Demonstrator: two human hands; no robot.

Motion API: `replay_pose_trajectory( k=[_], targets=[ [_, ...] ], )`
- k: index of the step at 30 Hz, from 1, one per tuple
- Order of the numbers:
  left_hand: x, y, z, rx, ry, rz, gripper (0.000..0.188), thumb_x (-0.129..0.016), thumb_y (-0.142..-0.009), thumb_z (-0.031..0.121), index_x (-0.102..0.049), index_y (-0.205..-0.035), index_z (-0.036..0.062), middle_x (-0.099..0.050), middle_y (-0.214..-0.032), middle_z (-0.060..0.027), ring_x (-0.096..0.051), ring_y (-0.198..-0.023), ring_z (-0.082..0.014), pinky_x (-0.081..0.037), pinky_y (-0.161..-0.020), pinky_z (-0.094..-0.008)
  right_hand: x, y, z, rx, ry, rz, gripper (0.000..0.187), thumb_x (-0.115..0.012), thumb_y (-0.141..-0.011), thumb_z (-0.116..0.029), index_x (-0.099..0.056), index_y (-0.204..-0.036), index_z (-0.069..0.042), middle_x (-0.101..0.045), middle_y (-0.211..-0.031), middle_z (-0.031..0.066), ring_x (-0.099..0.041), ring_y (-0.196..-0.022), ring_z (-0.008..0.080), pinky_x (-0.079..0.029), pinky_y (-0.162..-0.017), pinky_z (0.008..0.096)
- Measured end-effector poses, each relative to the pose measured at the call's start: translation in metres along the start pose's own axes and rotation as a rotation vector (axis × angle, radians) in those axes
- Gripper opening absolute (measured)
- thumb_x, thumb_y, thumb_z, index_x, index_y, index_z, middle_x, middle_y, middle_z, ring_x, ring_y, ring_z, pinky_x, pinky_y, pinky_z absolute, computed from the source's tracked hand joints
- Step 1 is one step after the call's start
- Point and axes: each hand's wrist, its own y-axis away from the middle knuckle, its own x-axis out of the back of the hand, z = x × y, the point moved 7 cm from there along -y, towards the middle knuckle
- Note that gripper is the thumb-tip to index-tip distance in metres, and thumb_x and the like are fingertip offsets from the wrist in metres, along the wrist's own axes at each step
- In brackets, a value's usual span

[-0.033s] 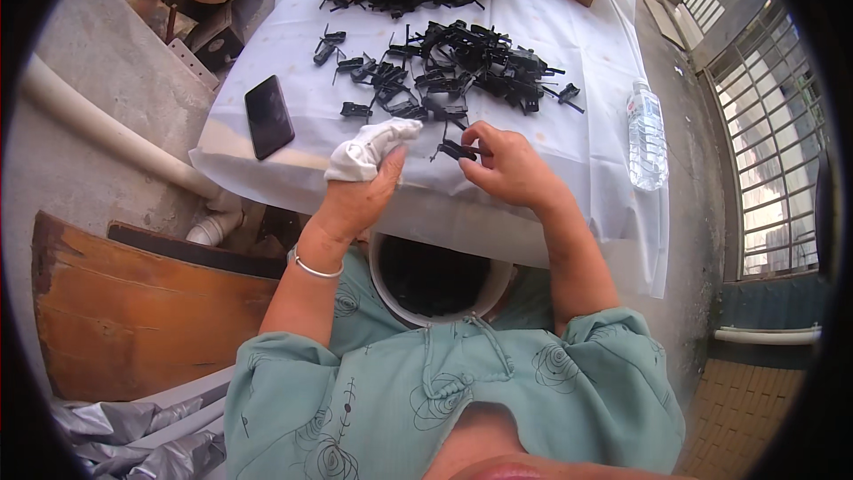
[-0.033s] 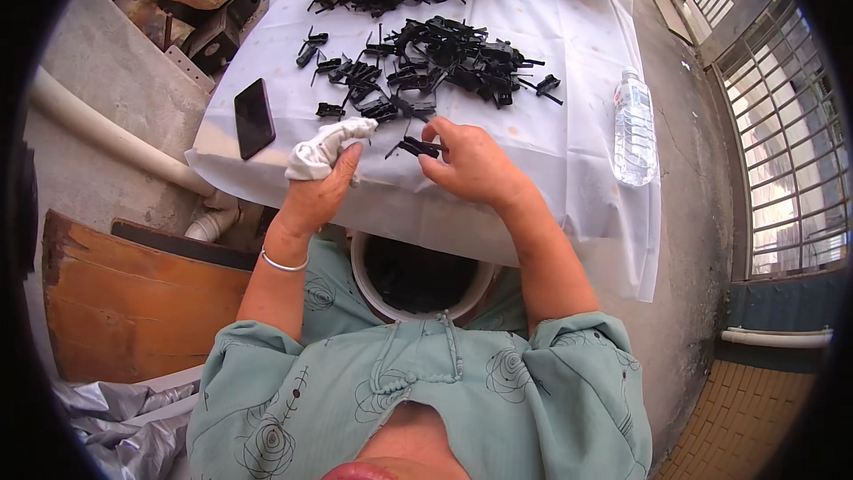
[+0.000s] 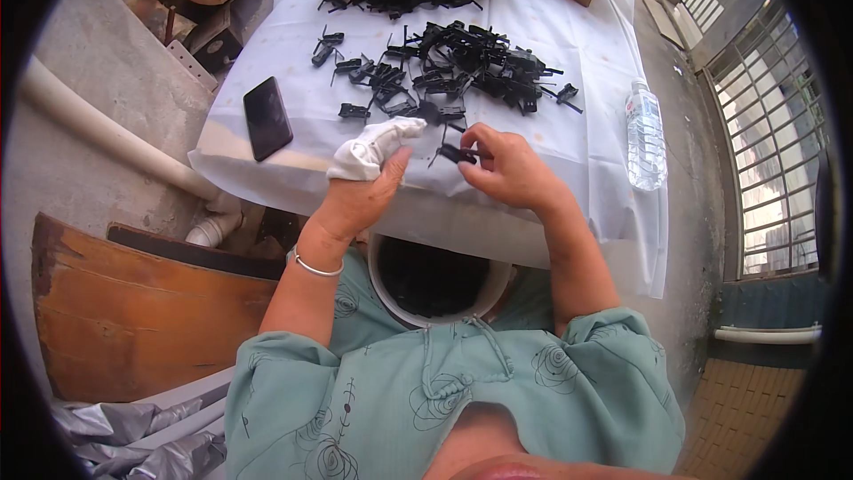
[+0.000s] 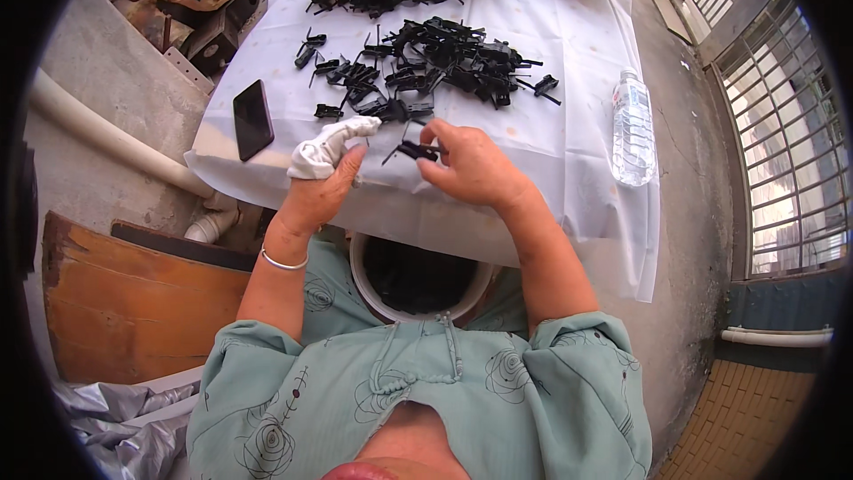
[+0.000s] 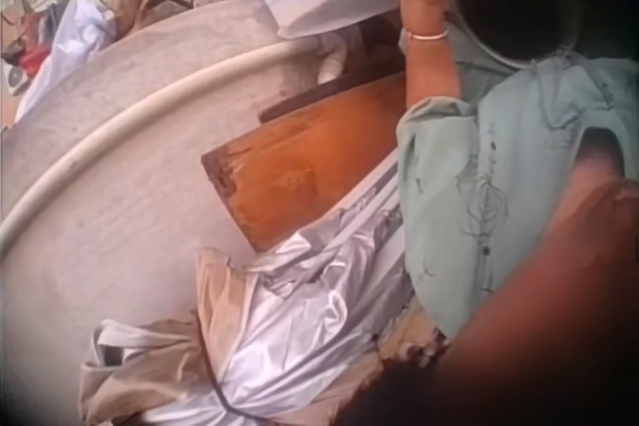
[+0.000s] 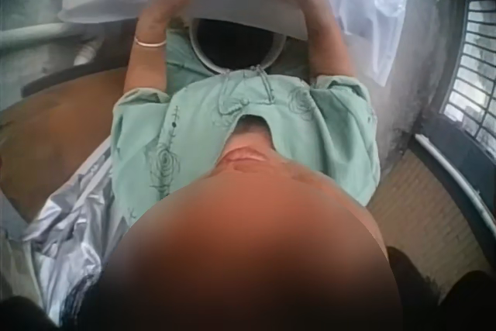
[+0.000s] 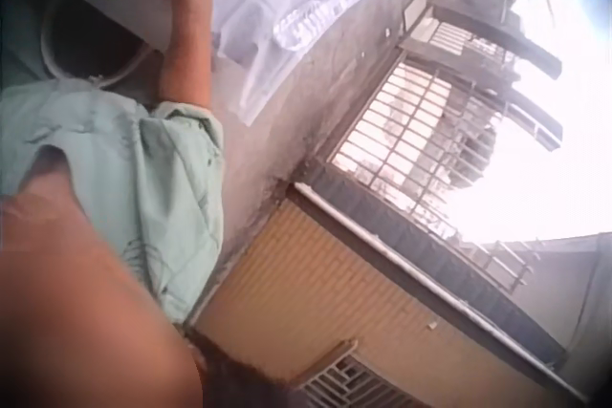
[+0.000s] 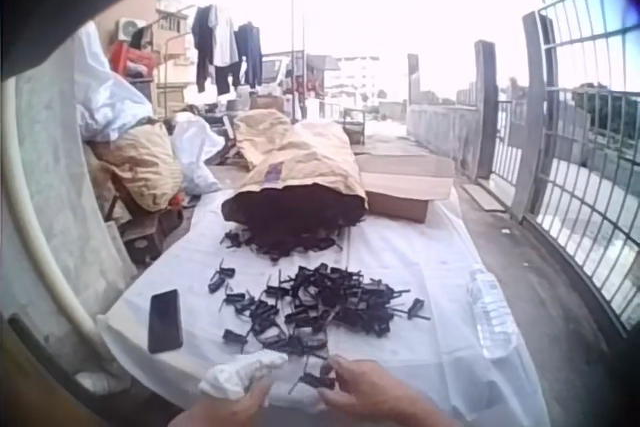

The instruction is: Wiping and inspecting small black plastic components using a white cloth at a workbench.

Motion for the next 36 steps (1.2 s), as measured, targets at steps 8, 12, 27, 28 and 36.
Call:
replay_pose_trajectory(
  k=[8,12,27,28,36],
  targets=[
    [-0.042,0.008,0.013,0.005,0.107,-0.414,0.031,-0.056,-0.083,0.006,-0.045,-0.112,0.0036,-0.056,-0.097,-0.0065,-0.054,-0.077,-0.0128,-0.045,-0.068,-0.0253,-0.008,0.011,-0.012,0.168,-0.123,-0.111,0.027,-0.065,-0.071,-0.014,-0.054,-0.093,-0.004,-0.045,-0.055,0.0060,-0.044,-0.050,0.0174,-0.036,-0.049,0.0303],
    [-0.050,0.022,-0.003,0.271,0.523,-0.207,0.031,-0.055,-0.084,0.005,-0.043,-0.112,0.0040,-0.053,-0.084,-0.0016,-0.047,-0.065,-0.0056,-0.041,-0.053,-0.0201,0.003,0.013,-0.022,0.136,-0.201,-0.024,0.025,-0.066,-0.071,-0.009,-0.057,-0.094,-0.004,-0.048,-0.058,0.0057,-0.044,-0.050,0.0148,-0.037,-0.047,0.0278],
    [-0.040,0.029,0.015,0.225,0.670,-0.065,0.032,-0.055,-0.082,0.001,-0.047,-0.113,-0.0002,-0.057,-0.090,-0.0026,-0.051,-0.067,-0.0042,-0.044,-0.056,-0.0186,-0.017,0.014,-0.016,-0.157,-0.604,0.241,0.026,-0.069,-0.076,-0.014,-0.046,-0.066,-0.007,-0.038,-0.058,-0.0087,-0.031,-0.053,0.0015,-0.026,-0.045,0.0191],
    [-0.039,0.028,0.013,0.229,0.589,-0.082,0.031,-0.055,-0.082,0.001,-0.049,-0.111,-0.0007,-0.057,-0.089,-0.0031,-0.051,-0.064,-0.0041,-0.044,-0.054,-0.0187,-0.024,0.011,-0.013,-0.214,-0.669,0.100,0.025,-0.067,-0.078,-0.017,-0.048,-0.067,-0.007,-0.039,-0.060,-0.0094,-0.033,-0.055,0.0011,-0.027,-0.046,0.0191],
    [-0.035,0.026,0.004,0.339,0.445,0.032,0.029,-0.057,-0.080,0.001,-0.053,-0.108,-0.0037,-0.059,-0.087,-0.0054,-0.053,-0.059,-0.0046,-0.046,-0.049,-0.0197,-0.014,0.015,-0.028,0.162,-0.282,0.102,0.022,-0.053,-0.087,-0.016,-0.052,-0.072,-0.001,-0.047,-0.059,0.0063,-0.042,-0.052,0.0153,-0.038,-0.051,0.0271]
  ],
)
